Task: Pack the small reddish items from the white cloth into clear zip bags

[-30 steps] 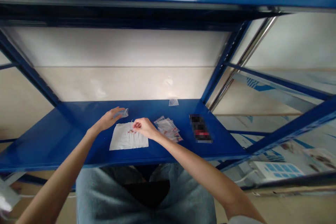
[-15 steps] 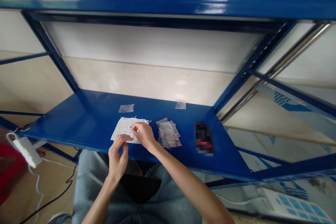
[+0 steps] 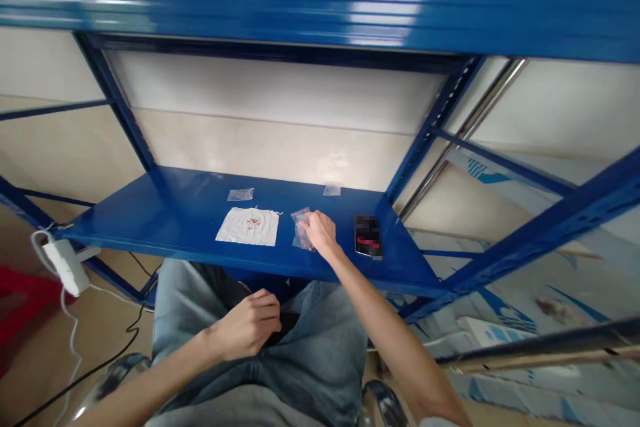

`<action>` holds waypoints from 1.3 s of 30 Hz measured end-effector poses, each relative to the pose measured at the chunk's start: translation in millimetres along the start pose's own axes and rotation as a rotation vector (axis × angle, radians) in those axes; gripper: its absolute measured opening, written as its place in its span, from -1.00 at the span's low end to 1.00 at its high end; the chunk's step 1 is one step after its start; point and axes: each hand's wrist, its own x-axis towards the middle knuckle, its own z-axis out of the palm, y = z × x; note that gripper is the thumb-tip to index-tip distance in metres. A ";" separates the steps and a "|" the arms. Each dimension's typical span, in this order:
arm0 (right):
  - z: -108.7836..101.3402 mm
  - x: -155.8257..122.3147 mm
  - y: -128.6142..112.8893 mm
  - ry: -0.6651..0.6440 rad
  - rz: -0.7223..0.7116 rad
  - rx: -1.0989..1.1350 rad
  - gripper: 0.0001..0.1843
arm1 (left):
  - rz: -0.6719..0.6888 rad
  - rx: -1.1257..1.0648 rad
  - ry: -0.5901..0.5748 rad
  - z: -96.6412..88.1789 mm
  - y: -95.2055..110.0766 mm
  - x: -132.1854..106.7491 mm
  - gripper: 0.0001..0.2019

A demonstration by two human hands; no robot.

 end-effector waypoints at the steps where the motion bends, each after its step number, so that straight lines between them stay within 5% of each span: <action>1: 3.1 -5.0 0.6 -0.007 0.014 -0.006 -0.74 | 0.032 0.023 -0.043 4.6 2.3 -8.7 -0.82; 5: 6.2 -18.7 -10.4 0.025 0.049 0.008 -0.79 | 0.069 0.083 -0.113 -1.0 14.0 -34.4 -0.79; 10: -13.9 -46.0 -46.0 0.239 -0.049 0.164 -0.60 | -0.159 0.004 0.070 -28.2 14.8 -42.4 -0.76; 12: -17.6 -71.9 -64.2 0.314 -0.201 0.355 -0.60 | -0.327 -0.162 0.221 -31.5 4.3 -42.8 -0.73; 16: -1.0 -136.3 -86.8 0.224 -0.436 0.509 -0.68 | -0.580 -0.596 0.478 -26.6 -26.7 -42.4 -0.63; 21: 21.4 -186.4 -86.1 0.191 -0.456 0.520 -0.70 | -0.635 -1.124 0.353 -19.1 -37.5 -44.6 -0.46; 33: 31.5 -173.9 -73.7 0.189 -0.477 0.382 -0.69 | -0.640 -1.308 0.378 -19.5 -31.0 -40.1 -0.68; 39: 25.3 -183.1 -81.0 0.166 -0.433 0.622 -0.67 | -0.630 -1.184 0.364 -21.5 -30.8 -43.4 -0.63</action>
